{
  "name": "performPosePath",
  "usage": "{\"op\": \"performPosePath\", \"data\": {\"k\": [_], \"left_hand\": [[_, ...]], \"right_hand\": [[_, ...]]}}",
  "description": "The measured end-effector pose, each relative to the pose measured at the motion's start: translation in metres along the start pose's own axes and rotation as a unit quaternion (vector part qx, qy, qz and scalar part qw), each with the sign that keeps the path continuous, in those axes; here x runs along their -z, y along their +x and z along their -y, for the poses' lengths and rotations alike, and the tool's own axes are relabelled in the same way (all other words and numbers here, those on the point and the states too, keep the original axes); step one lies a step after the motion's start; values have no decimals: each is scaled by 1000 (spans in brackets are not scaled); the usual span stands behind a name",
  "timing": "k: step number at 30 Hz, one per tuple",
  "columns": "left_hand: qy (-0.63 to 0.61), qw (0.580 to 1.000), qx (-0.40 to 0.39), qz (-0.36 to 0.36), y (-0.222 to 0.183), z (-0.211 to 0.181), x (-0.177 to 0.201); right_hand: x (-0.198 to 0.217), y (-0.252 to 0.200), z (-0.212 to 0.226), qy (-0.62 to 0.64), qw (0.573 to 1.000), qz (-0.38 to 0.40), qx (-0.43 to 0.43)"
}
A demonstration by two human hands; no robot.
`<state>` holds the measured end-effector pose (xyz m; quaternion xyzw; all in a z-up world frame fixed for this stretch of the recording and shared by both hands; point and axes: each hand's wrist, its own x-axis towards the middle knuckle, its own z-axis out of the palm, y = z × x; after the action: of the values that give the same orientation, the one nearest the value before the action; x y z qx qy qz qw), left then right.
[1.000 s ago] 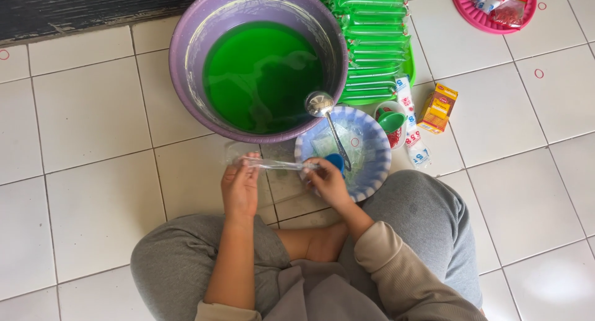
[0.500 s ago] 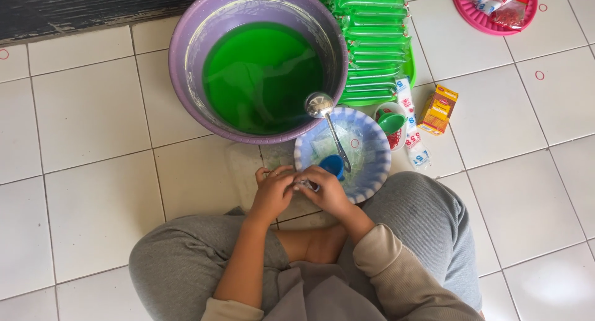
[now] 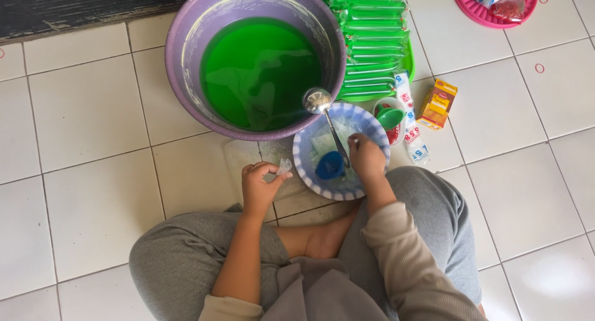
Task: Filling small plastic tubes with green liquid using a ladle and funnel, then placing them on a green tray.
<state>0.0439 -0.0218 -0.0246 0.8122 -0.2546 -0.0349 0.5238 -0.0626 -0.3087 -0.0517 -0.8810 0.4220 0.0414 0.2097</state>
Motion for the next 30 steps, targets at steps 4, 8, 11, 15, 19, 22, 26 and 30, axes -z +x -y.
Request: {"op": "performPosePath", "data": {"k": [4,8,11,15,19,22,26,30], "left_hand": [[-42,999,-21,-8,1,-11,0],[-94,996,-10,4,4,-30,10],[-118,993,-5,13,3,-30,12],[-165,986,5,31,3,-29,13],[-195,980,-2,43,5,-31,12],[-207,977,-3,48,3,-21,8],[-209,976,-26,63,5,-23,10],[-201,976,-44,66,6,-32,16]], "right_hand": [[-39,33,-25,-50,999,0,-5],[-75,52,-39,33,998,-24,-39],[-66,55,-46,89,994,-44,-44],[-27,34,-40,151,985,-62,-54],[-15,26,-37,219,972,-54,-63],[-6,17,-32,266,961,-37,-67],[1,14,-28,274,957,-72,-67],[9,11,-27,301,945,-116,-53]]}}
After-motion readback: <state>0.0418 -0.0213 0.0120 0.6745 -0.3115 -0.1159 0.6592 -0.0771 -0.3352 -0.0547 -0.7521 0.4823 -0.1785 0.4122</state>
